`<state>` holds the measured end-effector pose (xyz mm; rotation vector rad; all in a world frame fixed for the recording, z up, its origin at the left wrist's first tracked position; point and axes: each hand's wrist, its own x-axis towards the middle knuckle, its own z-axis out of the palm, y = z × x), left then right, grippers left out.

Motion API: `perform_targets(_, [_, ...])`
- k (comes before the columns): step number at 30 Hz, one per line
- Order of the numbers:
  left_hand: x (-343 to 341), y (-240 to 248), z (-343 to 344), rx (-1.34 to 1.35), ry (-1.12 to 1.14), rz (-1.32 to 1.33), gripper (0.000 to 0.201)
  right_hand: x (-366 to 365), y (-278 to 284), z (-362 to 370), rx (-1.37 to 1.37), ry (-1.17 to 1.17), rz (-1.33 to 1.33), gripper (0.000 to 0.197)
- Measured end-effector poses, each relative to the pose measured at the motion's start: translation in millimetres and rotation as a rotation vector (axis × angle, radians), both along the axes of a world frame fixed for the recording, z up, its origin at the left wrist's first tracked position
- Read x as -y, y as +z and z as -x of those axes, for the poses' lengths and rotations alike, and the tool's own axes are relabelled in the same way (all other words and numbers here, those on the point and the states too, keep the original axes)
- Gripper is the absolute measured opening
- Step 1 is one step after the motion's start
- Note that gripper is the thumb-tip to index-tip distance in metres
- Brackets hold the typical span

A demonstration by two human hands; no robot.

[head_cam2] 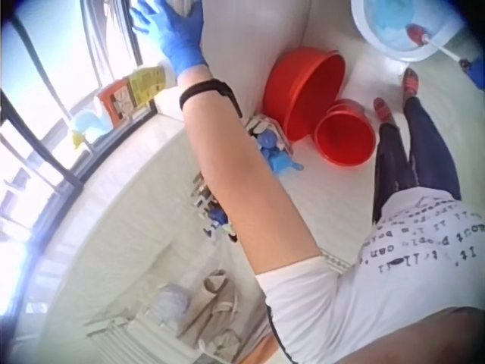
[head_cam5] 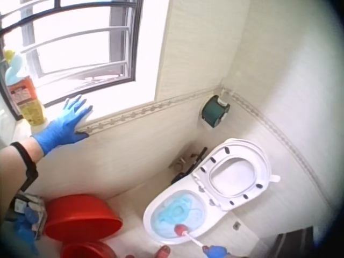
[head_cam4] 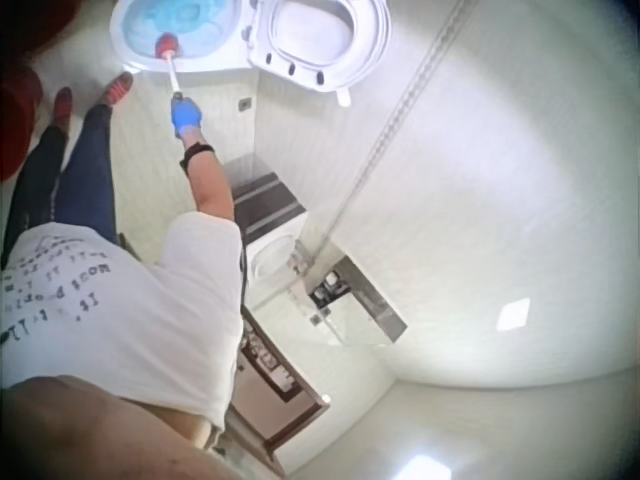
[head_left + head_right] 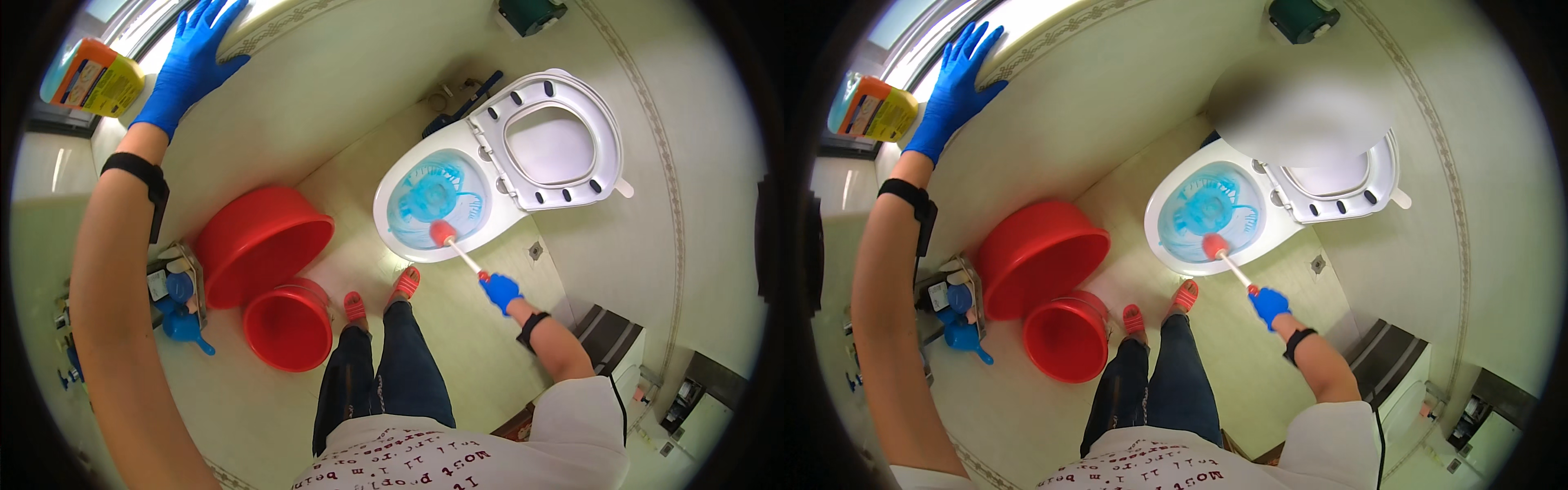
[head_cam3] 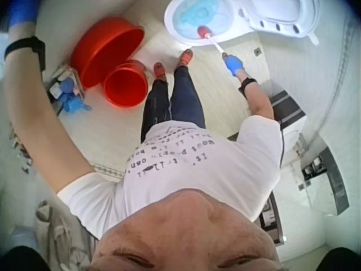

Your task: The person applies cleaning solution to a toilet bowl and scrubs it with a toilet brush before rinsing it with a hand shower.

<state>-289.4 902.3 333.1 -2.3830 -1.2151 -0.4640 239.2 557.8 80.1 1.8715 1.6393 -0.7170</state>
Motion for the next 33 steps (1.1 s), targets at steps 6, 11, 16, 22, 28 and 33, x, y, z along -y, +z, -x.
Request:
perform_targets(6, [1, 5, 3, -0.081, 0.053, 0.003, 0.067, -59, -21, 28, 0.014, -0.025, 0.289, 0.043])
perform_targets(11, [-5, 0, -11, -0.092, 0.035, 0.021, 0.067, -154, -74, -57, 0.4, 0.383, 0.027, 0.016])
perform_targets(16, [-5, 3, -5, -0.118, 0.087, 0.039, 0.067, -98, -80, -37, 0.204, 0.574, 0.133, 0.018])
perform_targets(22, [-4, 0, -9, -0.098, 0.09, 0.062, 0.067, -92, -85, -52, 0.086, 0.209, 0.194, 0.04])
perform_targets(28, [0, 11, -2, -0.114, 0.053, 0.047, 0.065, -123, -99, -36, 0.118, 0.339, 0.137, 0.033])
perform_targets(33, [7, 10, 17, -0.169, 0.113, 0.095, 0.065, -65, -126, 134, -0.568, -0.658, 0.551, 0.045])
